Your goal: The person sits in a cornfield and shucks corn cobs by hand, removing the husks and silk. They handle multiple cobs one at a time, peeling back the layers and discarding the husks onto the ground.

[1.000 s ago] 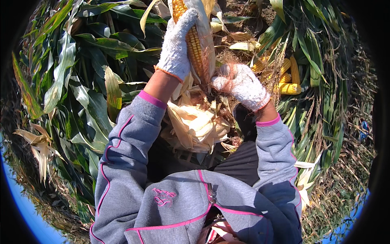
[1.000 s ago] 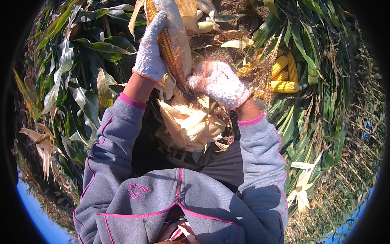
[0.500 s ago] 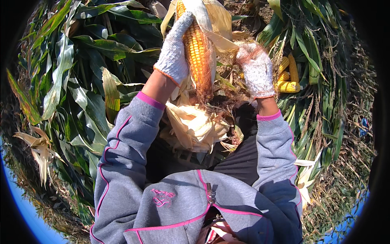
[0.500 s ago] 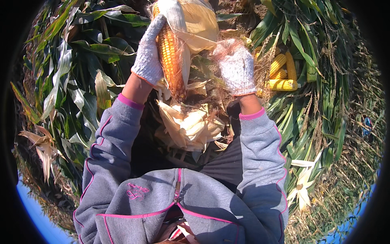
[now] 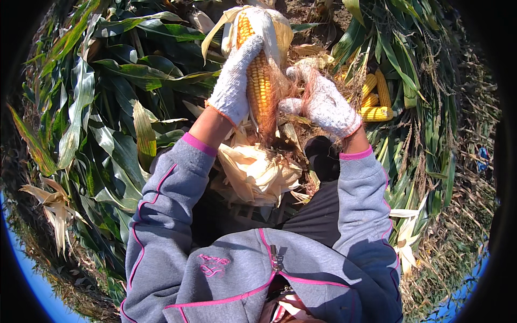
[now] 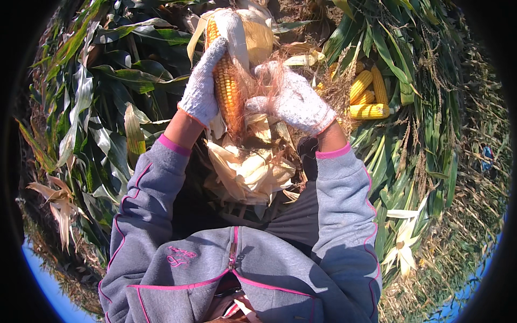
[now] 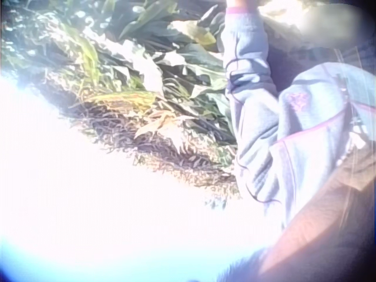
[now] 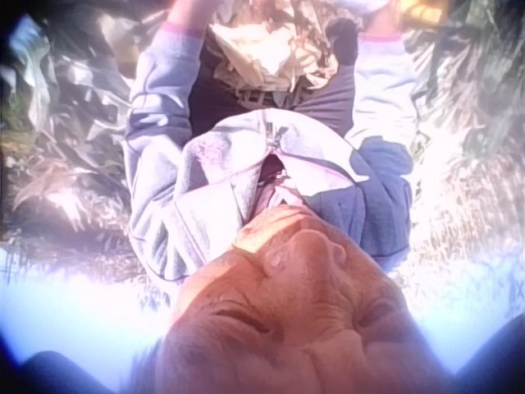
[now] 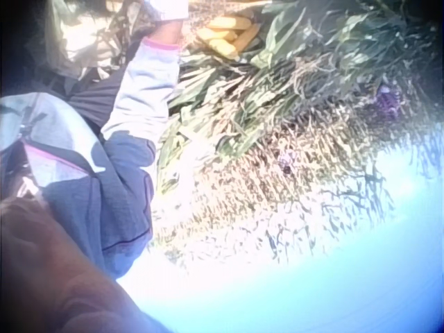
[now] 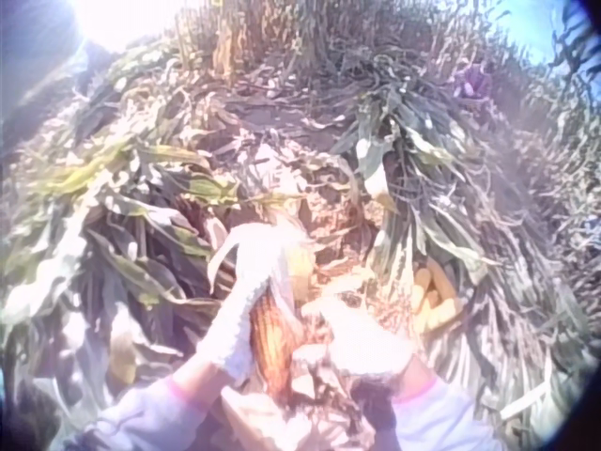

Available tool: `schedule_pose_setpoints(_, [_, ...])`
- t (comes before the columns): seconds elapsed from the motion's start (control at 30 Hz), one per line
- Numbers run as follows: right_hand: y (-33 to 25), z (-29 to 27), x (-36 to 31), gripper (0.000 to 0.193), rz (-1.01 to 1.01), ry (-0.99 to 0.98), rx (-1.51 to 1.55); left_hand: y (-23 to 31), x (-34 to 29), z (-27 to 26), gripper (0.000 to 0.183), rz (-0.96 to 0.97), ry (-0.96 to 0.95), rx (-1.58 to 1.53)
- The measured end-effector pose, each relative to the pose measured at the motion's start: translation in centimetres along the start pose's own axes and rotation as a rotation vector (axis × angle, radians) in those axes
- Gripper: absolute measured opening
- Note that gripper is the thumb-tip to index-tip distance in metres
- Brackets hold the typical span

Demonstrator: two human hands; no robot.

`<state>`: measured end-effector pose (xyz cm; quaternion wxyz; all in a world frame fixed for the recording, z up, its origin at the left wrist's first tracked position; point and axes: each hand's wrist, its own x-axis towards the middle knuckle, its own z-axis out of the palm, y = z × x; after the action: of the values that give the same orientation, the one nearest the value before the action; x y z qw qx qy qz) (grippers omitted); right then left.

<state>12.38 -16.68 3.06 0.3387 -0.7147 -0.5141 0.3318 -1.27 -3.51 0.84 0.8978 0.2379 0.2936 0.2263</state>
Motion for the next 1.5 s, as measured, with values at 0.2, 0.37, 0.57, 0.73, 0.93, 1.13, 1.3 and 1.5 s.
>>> schedule_pose_setpoints(0.2, [2.7,-0.7,0.6,0.02,-0.023,0.293,0.116,0.0,-0.1,-0.2,0.044,-0.113,-0.106,0.05])
schedule_pose_setpoints(0.37, [9.1,-5.6,1.1,0.024,0.207,0.739,0.966,0.1,-1.8,1.7,0.059,-0.145,-0.344,0.449])
schedule_pose_setpoints(0.57, [9.2,-9.3,-0.3,0.019,0.09,1.051,1.245,-1.6,-2.5,0.6,0.061,-0.273,-0.459,0.552])
schedule_pose_setpoints(0.73, [10.1,-9.7,-0.1,0.028,0.059,1.172,1.205,-0.2,-1.6,0.3,0.047,-0.256,-0.224,0.159])
schedule_pose_setpoints(0.93, [3.4,-4.9,0.7,0.022,0.178,0.588,0.922,0.5,0.7,-1.4,0.055,-0.018,-0.057,-0.054])
schedule_pose_setpoints(1.13, [-1.4,0.0,0.4,0.043,-0.023,-0.037,0.178,1.2,0.1,-0.9,0.042,0.047,-0.019,-0.07])
schedule_pose_setpoints(1.3, [0.2,1.1,0.2,0.023,-0.037,0.062,0.055,0.5,-0.1,-0.7,0.041,0.047,0.004,-0.048])
schedule_pose_setpoints(1.5, [1.0,2.2,0.0,0.01,-0.132,0.213,-0.129,-0.5,0.7,-1.0,0.039,0.092,0.017,0.036])
